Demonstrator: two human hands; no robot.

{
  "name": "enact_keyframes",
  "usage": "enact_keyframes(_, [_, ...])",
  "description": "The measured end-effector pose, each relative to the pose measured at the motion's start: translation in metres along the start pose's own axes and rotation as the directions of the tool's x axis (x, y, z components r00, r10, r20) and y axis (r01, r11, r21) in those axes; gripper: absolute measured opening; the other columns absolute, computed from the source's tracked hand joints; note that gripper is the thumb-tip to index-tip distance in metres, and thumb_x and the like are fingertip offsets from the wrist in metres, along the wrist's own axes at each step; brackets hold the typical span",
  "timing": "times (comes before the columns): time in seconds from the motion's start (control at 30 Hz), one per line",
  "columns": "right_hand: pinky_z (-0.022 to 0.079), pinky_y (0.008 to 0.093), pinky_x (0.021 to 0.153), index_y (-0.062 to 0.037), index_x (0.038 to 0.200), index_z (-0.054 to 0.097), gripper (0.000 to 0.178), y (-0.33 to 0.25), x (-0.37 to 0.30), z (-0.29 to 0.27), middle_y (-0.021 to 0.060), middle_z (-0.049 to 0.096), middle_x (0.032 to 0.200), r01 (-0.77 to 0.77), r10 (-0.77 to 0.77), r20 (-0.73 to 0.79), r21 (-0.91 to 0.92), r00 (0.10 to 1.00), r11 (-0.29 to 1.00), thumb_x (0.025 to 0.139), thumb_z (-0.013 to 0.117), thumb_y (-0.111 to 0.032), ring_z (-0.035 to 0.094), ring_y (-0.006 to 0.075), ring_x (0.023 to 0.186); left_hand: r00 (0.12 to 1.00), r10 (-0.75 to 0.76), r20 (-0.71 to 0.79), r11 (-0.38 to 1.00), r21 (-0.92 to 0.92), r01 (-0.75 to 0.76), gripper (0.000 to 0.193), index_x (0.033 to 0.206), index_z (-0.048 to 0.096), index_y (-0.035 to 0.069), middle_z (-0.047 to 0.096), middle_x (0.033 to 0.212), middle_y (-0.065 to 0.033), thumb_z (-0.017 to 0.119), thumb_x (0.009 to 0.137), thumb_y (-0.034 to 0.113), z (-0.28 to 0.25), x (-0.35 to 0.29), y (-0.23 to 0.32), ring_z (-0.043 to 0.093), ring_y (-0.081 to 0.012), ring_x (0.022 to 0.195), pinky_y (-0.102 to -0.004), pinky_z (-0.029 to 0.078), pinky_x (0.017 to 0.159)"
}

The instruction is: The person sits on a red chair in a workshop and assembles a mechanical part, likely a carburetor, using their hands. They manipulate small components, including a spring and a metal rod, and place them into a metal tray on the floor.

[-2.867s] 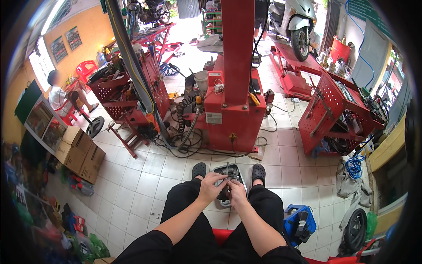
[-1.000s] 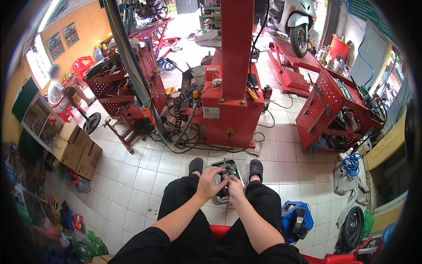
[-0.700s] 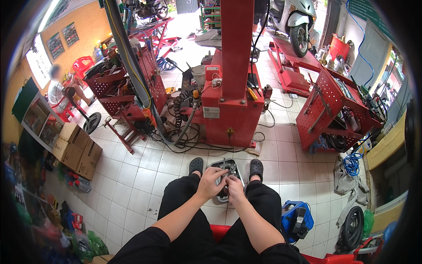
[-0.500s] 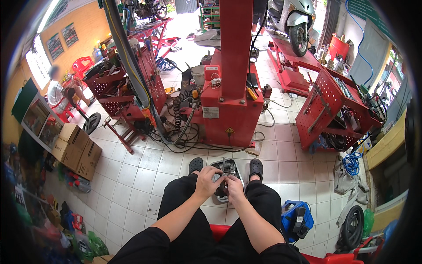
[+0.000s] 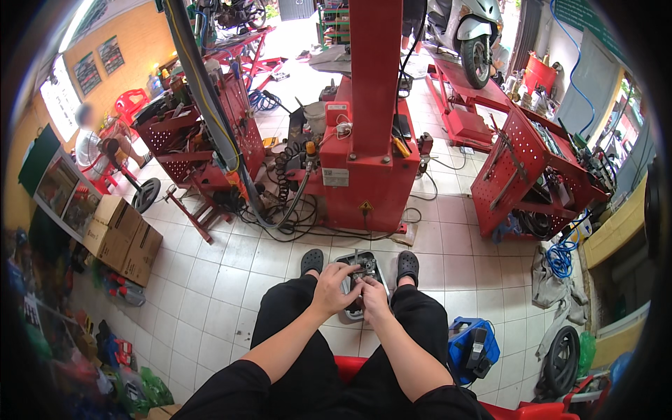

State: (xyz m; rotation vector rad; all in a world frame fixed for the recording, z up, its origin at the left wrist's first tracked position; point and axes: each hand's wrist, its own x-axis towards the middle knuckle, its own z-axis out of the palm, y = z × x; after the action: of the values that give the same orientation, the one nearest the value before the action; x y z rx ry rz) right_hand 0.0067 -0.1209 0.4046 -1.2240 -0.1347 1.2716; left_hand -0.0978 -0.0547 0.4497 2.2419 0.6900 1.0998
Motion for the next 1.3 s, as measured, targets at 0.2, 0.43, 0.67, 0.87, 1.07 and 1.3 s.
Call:
enact_keyframes(0.2, [0.034, 0.0202, 0.047, -0.0147, 0.079, 0.057, 0.009, 0.001, -0.003, 0.005, -0.0068, 0.051, 0.069, 0.017, -0.018, -0.039, -0.035, 0.999, 0.999, 0.088, 0.056, -0.016, 0.046, 0.0050, 0.060, 0.997, 0.057, 0.045, 0.998, 0.002, -0.057, 0.027, 0.093, 0.067, 0.008, 0.060, 0.086, -0.0090, 0.072, 0.068, 0.014, 0.004, -0.007, -0.024, 0.055, -0.0284, 0.084, -0.0380, 0.045, 0.076])
enact_keyframes(0.43, [0.034, 0.0202, 0.047, -0.0143, 0.080, 0.057, 0.009, 0.002, 0.000, 0.002, -0.0064, 0.051, 0.069, 0.023, -0.024, -0.014, -0.029, 1.000, 0.999, 0.089, 0.055, -0.015, 0.047, 0.0052, 0.060, 1.000, -0.021, 0.008, 0.997, 0.068, 0.020, 0.021, 0.088, 0.067, 0.008, 0.060, 0.086, -0.0098, 0.072, 0.069, 0.015, 0.000, -0.004, -0.014, 0.056, -0.0277, 0.085, -0.0374, 0.045, 0.076])
enact_keyframes(0.67, [0.034, 0.0197, 0.046, -0.0138, 0.080, 0.058, 0.010, -0.001, -0.002, 0.004, -0.0062, 0.050, 0.069, 0.027, -0.027, -0.016, -0.018, 1.000, 0.999, 0.089, 0.055, -0.015, 0.046, 0.0052, 0.059, 1.000, 0.011, -0.001, 0.999, 0.034, -0.011, 0.021, 0.086, 0.067, 0.007, 0.059, 0.085, -0.0102, 0.073, 0.069, 0.016, 0.002, -0.003, -0.011, 0.056, -0.0280, 0.084, -0.0370, 0.044, 0.077])
enact_keyframes(0.87, [0.034, 0.0194, 0.045, -0.0140, 0.079, 0.057, 0.010, 0.001, -0.001, 0.002, -0.0063, 0.050, 0.068, 0.030, -0.030, 0.000, -0.005, 1.000, 1.000, 0.089, 0.055, -0.015, 0.046, 0.0048, 0.058, 1.000, 0.028, 0.014, 0.998, 0.062, -0.029, 0.021, 0.087, 0.066, 0.006, 0.059, 0.084, -0.0093, 0.073, 0.069, 0.015, 0.003, -0.006, -0.019, 0.056, -0.0276, 0.083, -0.0370, 0.044, 0.077])
enact_keyframes(1.07, [0.034, 0.0197, 0.046, -0.0142, 0.079, 0.057, 0.010, -0.001, -0.002, 0.004, -0.0062, 0.049, 0.068, 0.012, -0.012, -0.018, 0.007, 1.000, 1.000, 0.089, 0.055, -0.015, 0.046, 0.0049, 0.058, 1.000, 0.005, -0.004, 0.998, 0.056, -0.005, 0.020, 0.087, 0.067, 0.007, 0.059, 0.084, -0.0087, 0.072, 0.069, 0.014, 0.001, -0.003, -0.011, 0.056, -0.0275, 0.083, -0.0371, 0.044, 0.077])
enact_keyframes(1.3, [0.035, 0.0199, 0.046, -0.0139, 0.080, 0.057, 0.009, 0.001, 0.000, 0.001, -0.0063, 0.049, 0.068, 0.014, -0.014, 0.006, 0.012, 1.000, 1.000, 0.089, 0.056, -0.016, 0.046, 0.0054, 0.058, 0.997, 0.067, 0.031, 0.996, 0.054, -0.069, 0.021, 0.088, 0.066, 0.007, 0.059, 0.084, -0.0090, 0.072, 0.069, 0.014, 0.004, -0.006, -0.018, 0.055, -0.0273, 0.083, -0.0369, 0.044, 0.077])
